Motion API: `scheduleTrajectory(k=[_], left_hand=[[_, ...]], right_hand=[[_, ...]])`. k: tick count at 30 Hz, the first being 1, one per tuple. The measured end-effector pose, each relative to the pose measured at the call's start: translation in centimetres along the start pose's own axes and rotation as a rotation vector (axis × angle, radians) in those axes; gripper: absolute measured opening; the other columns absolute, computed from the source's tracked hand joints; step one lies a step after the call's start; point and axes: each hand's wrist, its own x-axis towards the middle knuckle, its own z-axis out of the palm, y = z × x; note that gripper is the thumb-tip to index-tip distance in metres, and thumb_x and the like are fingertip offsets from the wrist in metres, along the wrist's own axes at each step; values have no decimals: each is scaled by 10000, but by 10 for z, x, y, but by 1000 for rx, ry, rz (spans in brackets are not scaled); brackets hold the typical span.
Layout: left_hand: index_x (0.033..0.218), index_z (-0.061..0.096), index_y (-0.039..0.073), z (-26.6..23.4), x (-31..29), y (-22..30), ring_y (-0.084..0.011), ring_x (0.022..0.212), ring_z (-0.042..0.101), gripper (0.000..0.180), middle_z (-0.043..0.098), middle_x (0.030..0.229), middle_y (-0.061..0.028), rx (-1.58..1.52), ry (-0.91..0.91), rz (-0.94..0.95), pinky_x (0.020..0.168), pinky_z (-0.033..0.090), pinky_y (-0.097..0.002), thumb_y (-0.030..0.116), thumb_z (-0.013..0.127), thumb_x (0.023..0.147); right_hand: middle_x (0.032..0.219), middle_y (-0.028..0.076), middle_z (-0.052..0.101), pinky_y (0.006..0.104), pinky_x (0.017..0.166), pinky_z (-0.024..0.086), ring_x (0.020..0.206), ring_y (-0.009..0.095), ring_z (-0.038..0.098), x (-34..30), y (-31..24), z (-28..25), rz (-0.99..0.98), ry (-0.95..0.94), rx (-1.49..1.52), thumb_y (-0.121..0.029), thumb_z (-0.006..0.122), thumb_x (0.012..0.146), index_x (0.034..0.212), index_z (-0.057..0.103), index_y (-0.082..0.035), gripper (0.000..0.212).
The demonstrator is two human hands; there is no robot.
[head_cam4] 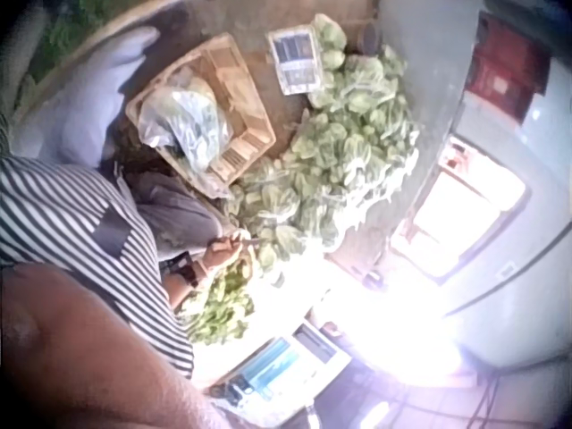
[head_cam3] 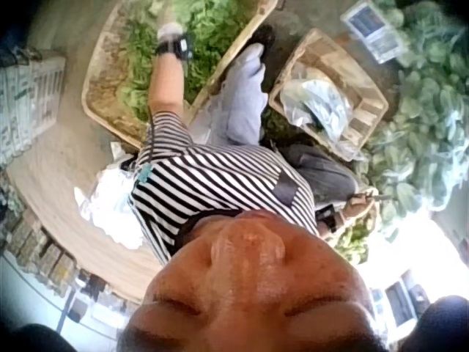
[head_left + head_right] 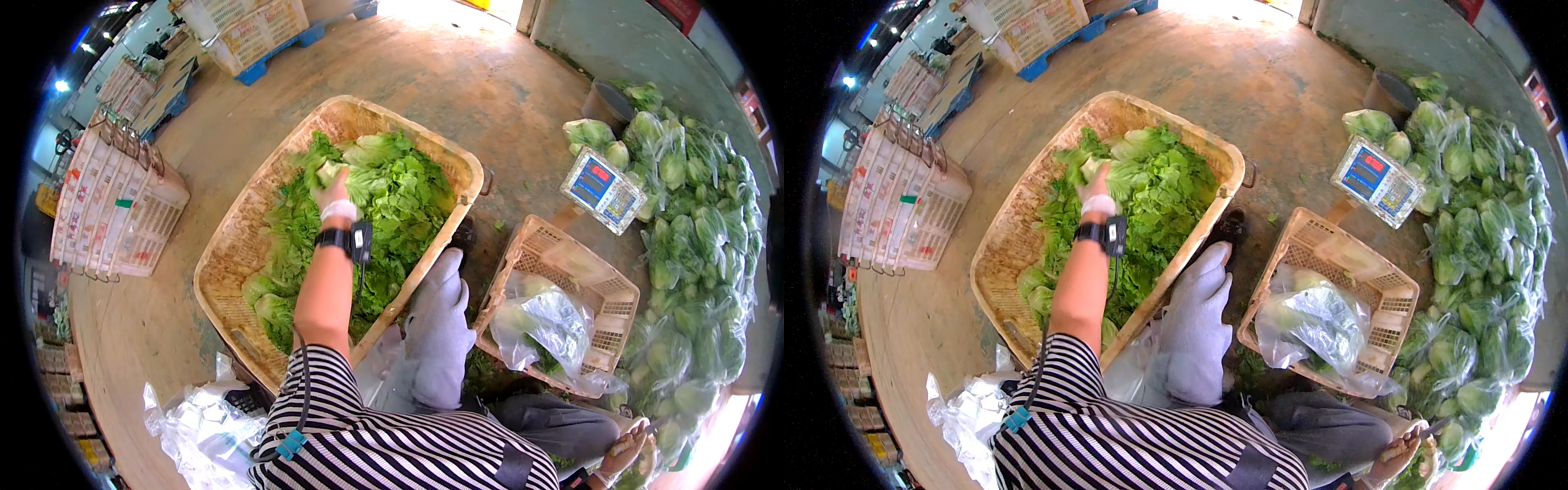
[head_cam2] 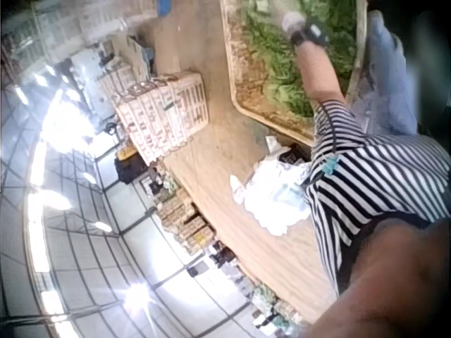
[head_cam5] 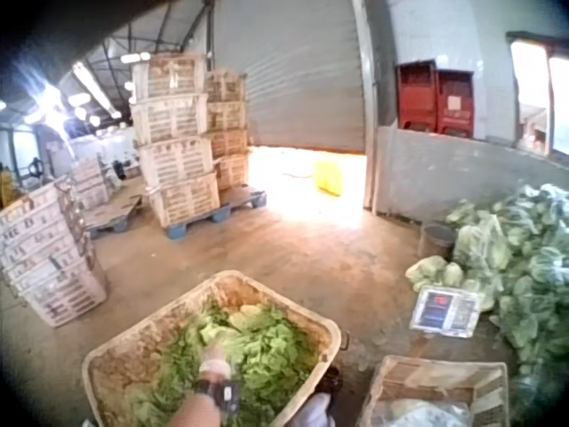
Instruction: The person sorts and trims green vegetables, using a knife to remove the base of heads of lettuce before placing them into plastic bags.
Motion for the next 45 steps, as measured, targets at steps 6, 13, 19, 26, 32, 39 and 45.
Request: scheduleTrajectory(k=[6,13,19,26,32,39,45], left_hand=[[1410,140,-12,-96,-48,48,-319,1220,403,1063,357,1376,-197,-337,41,-53,1055,283,-444,459,754,681],[1399,272,116,-162,-81,51,-335,1262,349,818,329,1401,-166,-829,-41,52,1012,341,-508,679,393,819],[1387,298,101,-189,-89,-33,-318,1208,423,702,398,1352,-156,-985,-748,-52,976,396,-487,564,393,868],[1345,360,71,-161,-106,-20,-305,1080,550,579,511,1247,-148,-787,-993,40,898,481,-463,435,440,902],[1327,408,85,-140,-156,-5,-314,1121,520,654,489,1285,-151,-703,-1159,-206,944,431,-494,514,502,843],[1280,451,93,-146,-116,12,-307,1135,485,575,495,1261,-128,-781,-591,-161,955,376,-504,508,447,882],[1452,19,182,-251,-21,-24,-374,1343,195,844,142,1465,-227,-474,-444,-235,1080,182,-523,587,453,851]], right_hand=[[743,-55,498,152,393,258,461,0,308,-8,-3,4,-5,-3,-19,-263,436,954,1245,472,-5,390],[838,-58,477,144,433,288,528,-8,336,-17,-3,23,10,-77,50,-268,407,960,1258,462,-9,399],[777,-46,443,153,429,265,491,6,304,-11,-2,0,6,-109,-18,-244,459,951,1221,496,-14,357],[824,-39,525,133,466,318,534,4,387,-44,-10,13,-93,1,20,-285,453,953,1217,512,-35,369],[775,-48,523,145,479,369,543,8,429,-15,5,-32,-71,-182,-8,-284,471,944,1210,524,-54,355],[786,-51,487,147,492,360,583,20,426,-29,0,-38,-91,-34,-123,-293,454,941,1245,488,-50,391],[782,-46,486,173,513,365,601,35,434,-30,-7,-37,-43,-48,-103,-299,458,940,1231,490,-48,385]])
